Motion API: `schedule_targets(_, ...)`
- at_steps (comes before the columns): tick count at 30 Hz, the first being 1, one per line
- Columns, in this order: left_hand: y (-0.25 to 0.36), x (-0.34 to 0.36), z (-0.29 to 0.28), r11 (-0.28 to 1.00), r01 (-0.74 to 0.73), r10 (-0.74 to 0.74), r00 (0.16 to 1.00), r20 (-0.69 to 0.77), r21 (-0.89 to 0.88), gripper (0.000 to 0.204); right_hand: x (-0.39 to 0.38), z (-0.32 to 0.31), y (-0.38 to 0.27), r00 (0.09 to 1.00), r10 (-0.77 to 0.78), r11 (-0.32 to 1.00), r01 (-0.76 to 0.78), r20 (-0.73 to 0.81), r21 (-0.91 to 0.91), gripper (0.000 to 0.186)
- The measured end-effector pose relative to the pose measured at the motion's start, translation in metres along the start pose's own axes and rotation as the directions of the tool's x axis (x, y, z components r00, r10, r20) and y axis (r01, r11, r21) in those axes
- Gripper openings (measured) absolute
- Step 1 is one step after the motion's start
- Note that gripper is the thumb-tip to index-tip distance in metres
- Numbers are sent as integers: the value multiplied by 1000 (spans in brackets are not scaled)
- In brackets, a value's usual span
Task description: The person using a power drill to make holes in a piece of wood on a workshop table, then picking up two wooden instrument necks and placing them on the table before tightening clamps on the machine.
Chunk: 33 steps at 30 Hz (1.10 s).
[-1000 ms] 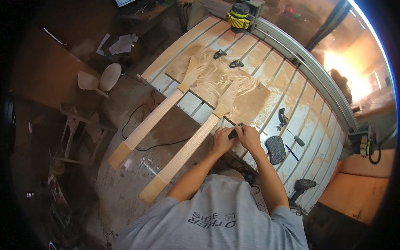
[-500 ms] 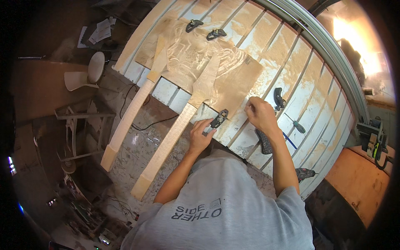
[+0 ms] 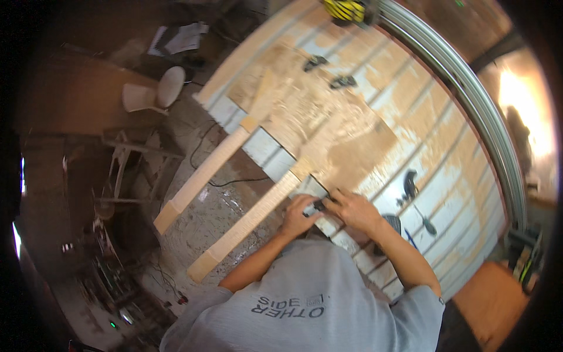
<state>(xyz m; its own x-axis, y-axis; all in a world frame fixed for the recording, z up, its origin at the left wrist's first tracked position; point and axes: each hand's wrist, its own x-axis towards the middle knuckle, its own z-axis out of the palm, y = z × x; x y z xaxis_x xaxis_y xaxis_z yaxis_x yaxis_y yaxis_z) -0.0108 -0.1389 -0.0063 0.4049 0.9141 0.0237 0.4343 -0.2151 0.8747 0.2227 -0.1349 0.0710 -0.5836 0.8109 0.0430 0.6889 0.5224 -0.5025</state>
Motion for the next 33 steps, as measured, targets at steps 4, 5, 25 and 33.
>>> schedule_targets(4, -4, 0, 3, 1000, -15, 15, 1000, 4, -18, 41, 16, -4, 20, 955, -217, 964, 242, 203, -108, 20)
schedule_targets(5, -5, 0, 2, 1000, -24, 24, 1000, -5, -16, 41, 22, -5, 23, 943, -260, 949, 289, 209, -122, 19)
schedule_targets(25, -21, -3, 10, 990, -132, 131, 991, -10, -46, 41, 11, 72, -59, 681, 649, 731, -682, -340, 29, 33)
schedule_targets(33, -18, -36, -15, 966, -251, 251, 968, 0, -61, 52, 16, 51, -26, 968, 238, 891, -248, -75, -380, 33)
